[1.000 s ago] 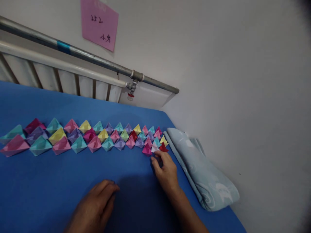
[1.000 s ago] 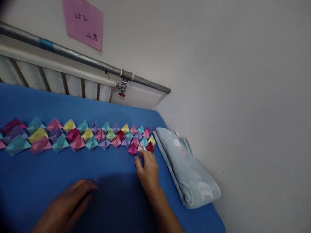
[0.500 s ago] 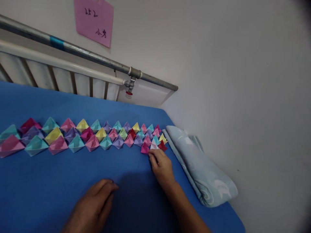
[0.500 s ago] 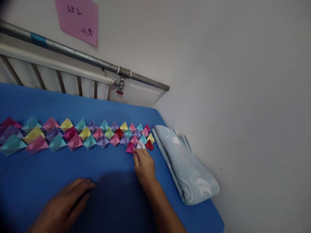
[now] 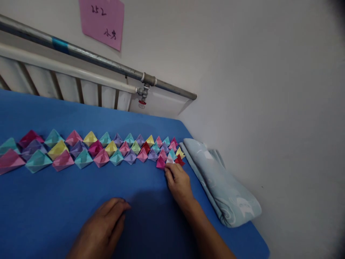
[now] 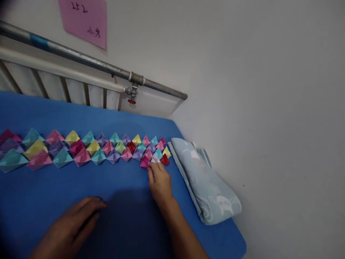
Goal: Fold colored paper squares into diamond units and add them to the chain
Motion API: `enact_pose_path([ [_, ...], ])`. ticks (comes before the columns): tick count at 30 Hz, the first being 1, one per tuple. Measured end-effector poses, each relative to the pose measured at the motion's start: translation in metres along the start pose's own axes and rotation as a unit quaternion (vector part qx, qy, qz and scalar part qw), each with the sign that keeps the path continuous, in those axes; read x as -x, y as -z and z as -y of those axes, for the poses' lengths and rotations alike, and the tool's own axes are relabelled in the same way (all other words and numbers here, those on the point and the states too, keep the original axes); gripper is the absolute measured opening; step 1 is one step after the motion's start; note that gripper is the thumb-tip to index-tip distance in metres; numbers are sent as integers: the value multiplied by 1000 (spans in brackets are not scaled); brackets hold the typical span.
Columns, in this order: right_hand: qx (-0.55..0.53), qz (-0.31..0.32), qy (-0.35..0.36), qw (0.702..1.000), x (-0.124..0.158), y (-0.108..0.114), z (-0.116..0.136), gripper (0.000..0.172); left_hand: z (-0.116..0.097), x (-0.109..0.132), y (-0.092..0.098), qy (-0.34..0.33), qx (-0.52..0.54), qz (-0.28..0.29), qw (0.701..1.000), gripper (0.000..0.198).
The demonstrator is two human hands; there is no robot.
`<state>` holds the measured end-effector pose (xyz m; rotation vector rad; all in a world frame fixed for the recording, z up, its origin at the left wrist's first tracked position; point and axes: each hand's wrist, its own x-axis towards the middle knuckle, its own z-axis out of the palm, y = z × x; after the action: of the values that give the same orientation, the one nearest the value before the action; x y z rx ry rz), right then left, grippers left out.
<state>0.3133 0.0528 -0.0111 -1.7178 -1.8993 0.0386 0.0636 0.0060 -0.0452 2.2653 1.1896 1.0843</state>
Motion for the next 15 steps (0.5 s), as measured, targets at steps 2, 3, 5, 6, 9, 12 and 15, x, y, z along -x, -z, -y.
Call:
enact_pose_path([
  [2, 5, -23, -8, 1000, 1, 4, -1, 24, 0, -1, 1, -2, -1, -3, 1000, 19],
  [3, 6, -37, -16, 999, 2, 6, -2, 25, 0, -1, 1, -3, 0, -1, 1000, 19],
  [5, 7, -62, -40, 997, 4, 10, -7, 24, 2, -1, 0, -6, 2, 5, 1000, 19],
  [6, 6, -69, -52, 996, 4, 11, -10, 24, 3, 0, -1, -7, 2, 7, 1000, 19],
  [9, 7, -72, -75, 995, 4, 12, -20, 24, 6, 2, -3, -9, -1, 1, 1000, 19],
  [12, 3, -65, -82, 995, 4, 10, -24, 26, 7, 2, -2, -17, 0, -5, 1000, 19],
  [15, -9, -76, -67, 995, 4, 9, -18, 24, 5, 0, -1, -26, -2, -15, 1000, 18],
])
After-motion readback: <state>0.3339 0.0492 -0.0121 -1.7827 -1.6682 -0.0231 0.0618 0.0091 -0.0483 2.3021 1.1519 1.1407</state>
